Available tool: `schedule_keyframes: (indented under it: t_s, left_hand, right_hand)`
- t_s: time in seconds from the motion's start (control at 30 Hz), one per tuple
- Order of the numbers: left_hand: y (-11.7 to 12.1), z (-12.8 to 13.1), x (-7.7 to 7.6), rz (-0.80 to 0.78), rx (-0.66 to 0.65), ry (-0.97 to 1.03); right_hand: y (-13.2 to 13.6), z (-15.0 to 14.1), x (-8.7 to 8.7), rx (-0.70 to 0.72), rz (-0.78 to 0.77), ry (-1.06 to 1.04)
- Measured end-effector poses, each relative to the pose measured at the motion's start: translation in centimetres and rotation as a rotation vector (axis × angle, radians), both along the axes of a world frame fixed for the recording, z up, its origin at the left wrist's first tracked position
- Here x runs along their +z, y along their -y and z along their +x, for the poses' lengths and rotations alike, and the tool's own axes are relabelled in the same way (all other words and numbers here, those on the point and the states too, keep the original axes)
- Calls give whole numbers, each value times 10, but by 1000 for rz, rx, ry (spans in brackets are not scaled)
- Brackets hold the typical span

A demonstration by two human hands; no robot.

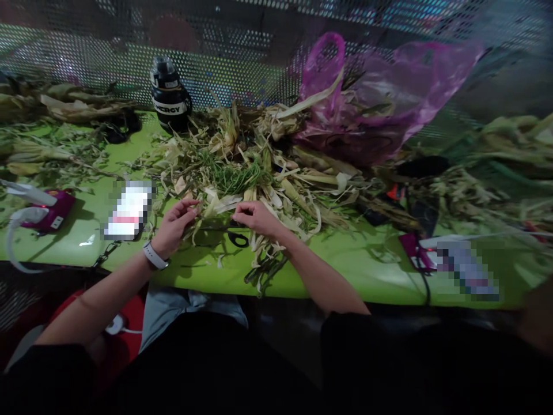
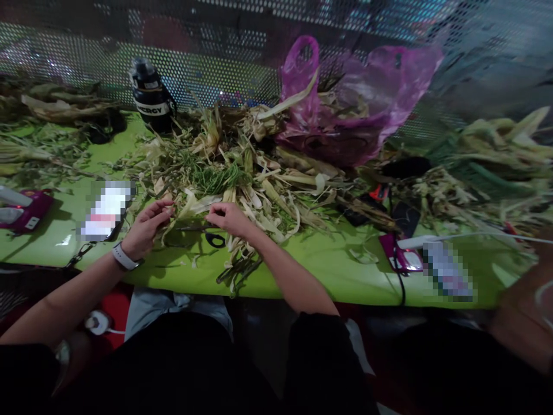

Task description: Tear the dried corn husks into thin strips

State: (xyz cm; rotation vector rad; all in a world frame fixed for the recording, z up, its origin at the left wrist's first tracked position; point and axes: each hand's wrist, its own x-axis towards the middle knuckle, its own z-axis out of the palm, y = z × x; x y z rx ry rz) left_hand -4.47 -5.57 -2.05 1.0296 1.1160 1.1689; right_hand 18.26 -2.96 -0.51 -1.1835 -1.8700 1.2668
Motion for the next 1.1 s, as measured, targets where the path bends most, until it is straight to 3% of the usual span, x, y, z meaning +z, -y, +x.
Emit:
schedule_keyframes:
  t_s: [0.1,0.23,0.37,0.57,0.7,0.77,0.83,0.93,1.1]
  left_hand:
    - [2,2,-2,85,83,-26]
    - [3,0,-1,269,156,-202]
    - [2,-4,3,300,50,-294]
    - [5,-7,10,264,-30,-203]
    - [7,-13,13,281,-249,-165]
    - [7,-17,14,296,-289,-146]
    - [7,-18,13,312,-243,-140]
    - [7,-17,10,307,-178,-183]
    - [6,-12,4,307,-13,-246]
  right_hand:
    - [0,-1,0,-37,-59,-44]
    - [1,-4,-7,-40,-126,-108]
    - [-3,-4,-16,-179,-156,-251]
    - [-7,-7,-19,-504,-130,-609]
    - [-10,-7,-18,-624,-89,-800]
    - [-12,-6,-16,-663,-90,-887]
    - [-13,-5,-14,-636,-141,-980]
    - [-11,-4,-7,-419,-317,-1066]
    - [4,-7,-3,-4,-447,-772]
